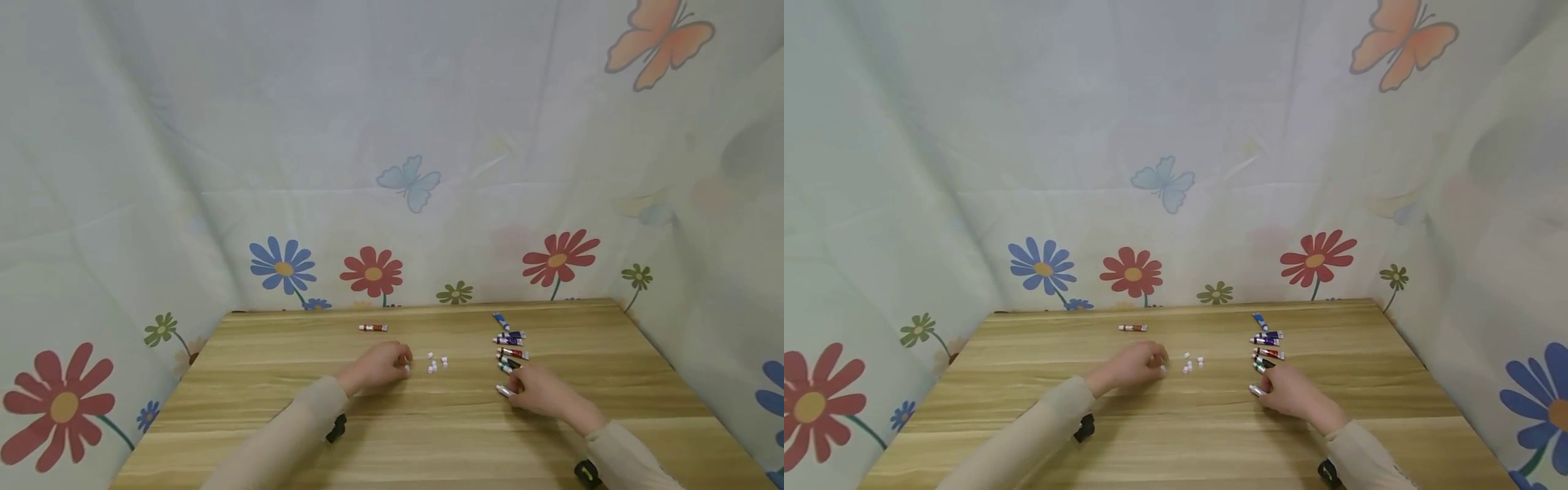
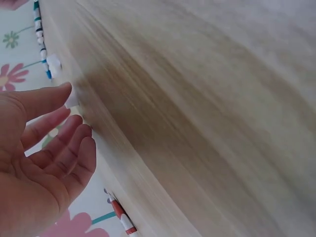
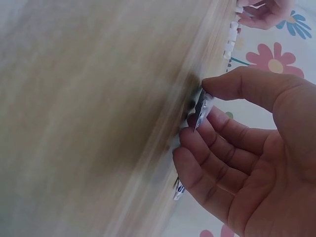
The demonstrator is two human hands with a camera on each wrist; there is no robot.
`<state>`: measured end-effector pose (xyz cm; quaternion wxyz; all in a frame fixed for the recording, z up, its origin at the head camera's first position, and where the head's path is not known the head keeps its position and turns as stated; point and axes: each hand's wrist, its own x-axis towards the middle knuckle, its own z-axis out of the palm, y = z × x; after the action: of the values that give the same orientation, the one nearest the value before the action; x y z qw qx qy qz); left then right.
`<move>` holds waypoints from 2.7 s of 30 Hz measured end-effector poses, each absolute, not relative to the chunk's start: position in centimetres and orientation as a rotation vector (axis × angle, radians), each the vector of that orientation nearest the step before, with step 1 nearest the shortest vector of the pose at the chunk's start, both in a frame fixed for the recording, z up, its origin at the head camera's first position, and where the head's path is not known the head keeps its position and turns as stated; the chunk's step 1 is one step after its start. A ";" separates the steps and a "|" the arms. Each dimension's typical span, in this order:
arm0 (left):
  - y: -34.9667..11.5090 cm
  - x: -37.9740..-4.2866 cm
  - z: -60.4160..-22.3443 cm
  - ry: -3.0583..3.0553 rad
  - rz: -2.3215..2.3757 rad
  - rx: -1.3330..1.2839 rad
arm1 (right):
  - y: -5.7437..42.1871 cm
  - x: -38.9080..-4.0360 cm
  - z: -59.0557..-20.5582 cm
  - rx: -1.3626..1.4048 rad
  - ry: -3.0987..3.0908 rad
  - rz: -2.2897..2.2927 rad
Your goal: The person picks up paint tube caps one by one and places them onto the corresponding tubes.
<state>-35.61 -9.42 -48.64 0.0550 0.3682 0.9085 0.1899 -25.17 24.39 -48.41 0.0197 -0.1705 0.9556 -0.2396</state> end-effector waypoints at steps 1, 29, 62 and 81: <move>-9.3 -35.6 -48.7 2.766 0.555 1.130 | 24.4 -25.1 -48.4 -0.516 2.964 -0.744; -8.5 -36.1 -48.8 2.820 0.349 1.106 | 24.1 -25.1 -48.3 -0.452 2.946 -0.772; -9.7 -33.9 -42.0 2.695 1.413 0.952 | 22.8 -26.6 -41.5 -0.635 3.050 -1.064; -9.9 -30.6 -38.2 2.567 1.774 0.912 | 20.6 -25.4 -37.3 -0.891 3.117 -1.111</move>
<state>-30.62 -9.92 -38.18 -0.0547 0.2803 0.7884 0.5449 -25.38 20.59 -37.33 -0.1421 -0.2573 0.9003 -0.3209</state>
